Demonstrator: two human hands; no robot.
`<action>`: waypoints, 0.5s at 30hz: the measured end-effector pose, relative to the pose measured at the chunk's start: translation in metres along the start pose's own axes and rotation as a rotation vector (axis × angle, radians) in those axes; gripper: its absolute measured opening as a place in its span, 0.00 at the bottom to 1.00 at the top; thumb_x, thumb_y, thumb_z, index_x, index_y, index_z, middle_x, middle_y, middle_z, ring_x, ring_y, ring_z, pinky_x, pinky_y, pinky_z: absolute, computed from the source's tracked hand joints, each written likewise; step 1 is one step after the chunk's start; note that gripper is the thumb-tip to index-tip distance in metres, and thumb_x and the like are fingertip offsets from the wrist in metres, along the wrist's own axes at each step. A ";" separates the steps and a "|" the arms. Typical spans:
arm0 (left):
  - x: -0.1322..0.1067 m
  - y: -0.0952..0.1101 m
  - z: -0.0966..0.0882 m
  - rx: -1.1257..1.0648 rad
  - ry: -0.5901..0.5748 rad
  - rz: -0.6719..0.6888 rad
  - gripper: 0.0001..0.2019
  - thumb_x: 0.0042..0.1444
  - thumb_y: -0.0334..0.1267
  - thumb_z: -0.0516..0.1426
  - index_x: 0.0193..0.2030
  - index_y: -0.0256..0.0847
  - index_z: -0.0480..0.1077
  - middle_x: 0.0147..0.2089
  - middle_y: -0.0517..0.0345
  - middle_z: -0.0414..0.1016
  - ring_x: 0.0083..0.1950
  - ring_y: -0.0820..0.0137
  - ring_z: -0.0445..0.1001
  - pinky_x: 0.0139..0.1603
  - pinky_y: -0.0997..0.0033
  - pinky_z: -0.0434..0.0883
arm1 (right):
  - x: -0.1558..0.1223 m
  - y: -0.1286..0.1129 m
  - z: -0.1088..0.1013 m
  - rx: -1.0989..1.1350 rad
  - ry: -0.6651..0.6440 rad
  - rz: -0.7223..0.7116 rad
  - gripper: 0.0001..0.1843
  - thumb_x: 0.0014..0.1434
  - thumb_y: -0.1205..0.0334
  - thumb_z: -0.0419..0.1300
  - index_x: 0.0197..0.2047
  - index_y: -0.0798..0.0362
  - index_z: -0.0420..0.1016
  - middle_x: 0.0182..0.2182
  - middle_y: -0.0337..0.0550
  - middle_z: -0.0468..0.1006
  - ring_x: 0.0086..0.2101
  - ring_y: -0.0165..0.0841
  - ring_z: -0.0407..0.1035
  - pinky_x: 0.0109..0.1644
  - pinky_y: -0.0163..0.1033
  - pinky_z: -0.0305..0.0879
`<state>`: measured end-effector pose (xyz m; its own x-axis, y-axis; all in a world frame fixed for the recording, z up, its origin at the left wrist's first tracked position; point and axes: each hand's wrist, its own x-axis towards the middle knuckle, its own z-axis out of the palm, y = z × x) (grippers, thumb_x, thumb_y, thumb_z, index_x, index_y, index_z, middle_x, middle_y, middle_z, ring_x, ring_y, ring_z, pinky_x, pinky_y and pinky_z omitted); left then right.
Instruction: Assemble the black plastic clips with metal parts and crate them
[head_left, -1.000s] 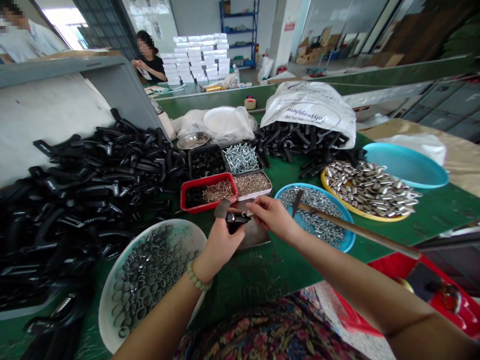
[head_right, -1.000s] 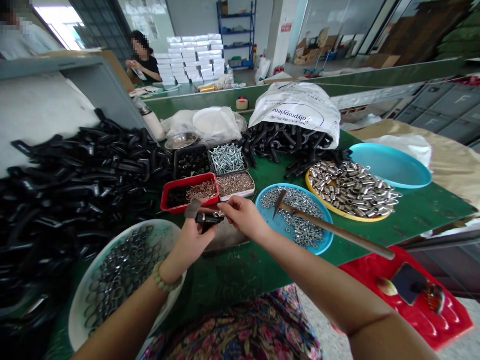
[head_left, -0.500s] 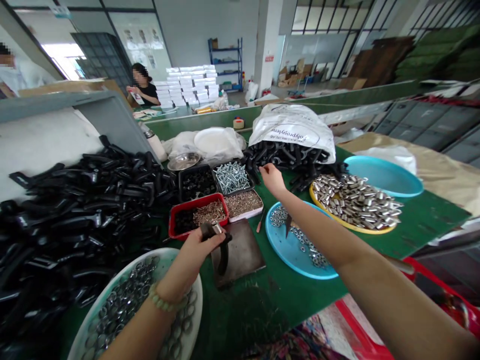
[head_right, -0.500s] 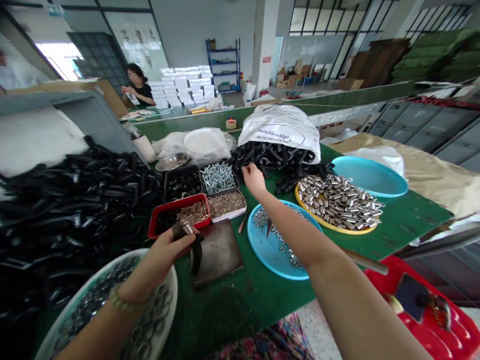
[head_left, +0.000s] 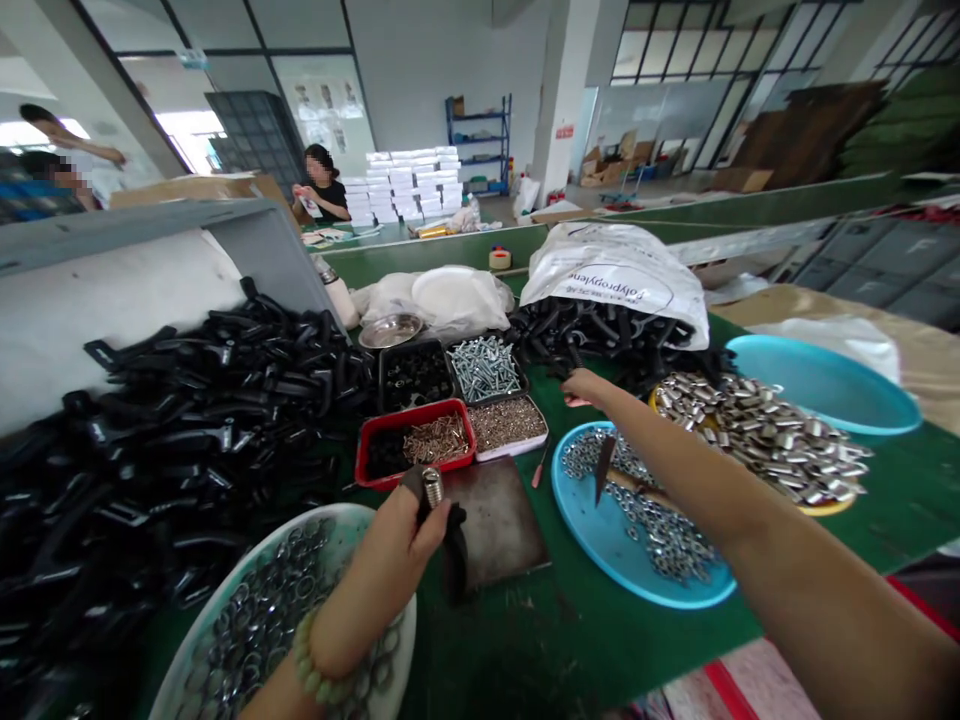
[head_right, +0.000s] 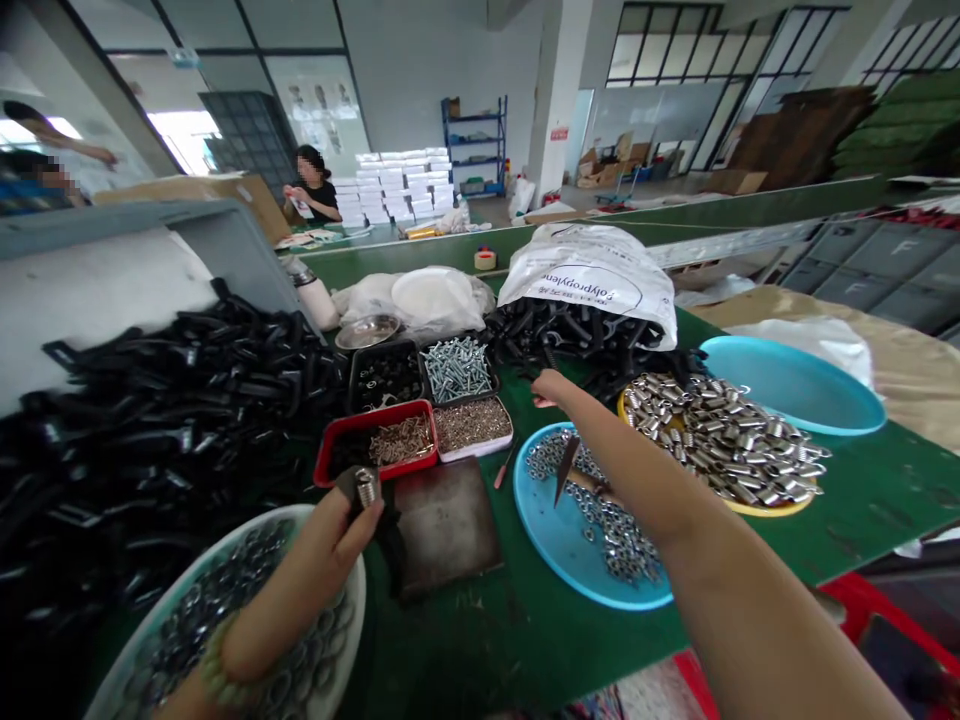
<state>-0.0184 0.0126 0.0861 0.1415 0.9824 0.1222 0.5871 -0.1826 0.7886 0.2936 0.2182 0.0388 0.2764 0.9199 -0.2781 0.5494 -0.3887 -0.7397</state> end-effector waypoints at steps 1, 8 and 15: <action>-0.001 -0.001 0.002 -0.025 -0.010 -0.012 0.09 0.59 0.43 0.50 0.33 0.41 0.65 0.32 0.56 0.69 0.34 0.66 0.67 0.37 0.68 0.65 | -0.014 0.011 -0.005 0.028 0.017 -0.010 0.16 0.59 0.61 0.58 0.48 0.61 0.68 0.38 0.49 0.74 0.34 0.34 0.71 0.38 0.42 0.70; 0.001 0.008 0.024 -0.202 -0.119 -0.016 0.11 0.59 0.45 0.51 0.35 0.40 0.67 0.32 0.59 0.70 0.34 0.69 0.67 0.37 0.70 0.65 | -0.147 0.033 -0.003 0.653 -0.038 -0.441 0.28 0.50 0.44 0.62 0.50 0.46 0.61 0.43 0.42 0.70 0.31 0.31 0.69 0.37 0.42 0.70; -0.011 0.022 0.025 -0.209 -0.130 0.016 0.10 0.59 0.44 0.53 0.39 0.41 0.69 0.36 0.57 0.74 0.37 0.67 0.71 0.40 0.70 0.66 | -0.224 0.006 0.028 0.579 -0.349 -0.522 0.22 0.57 0.37 0.51 0.35 0.49 0.63 0.30 0.40 0.69 0.27 0.31 0.66 0.29 0.37 0.67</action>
<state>0.0127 -0.0031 0.0868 0.2589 0.9635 0.0676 0.4079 -0.1725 0.8966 0.2128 0.0117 0.0793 -0.2113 0.9739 0.0833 0.0224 0.0900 -0.9957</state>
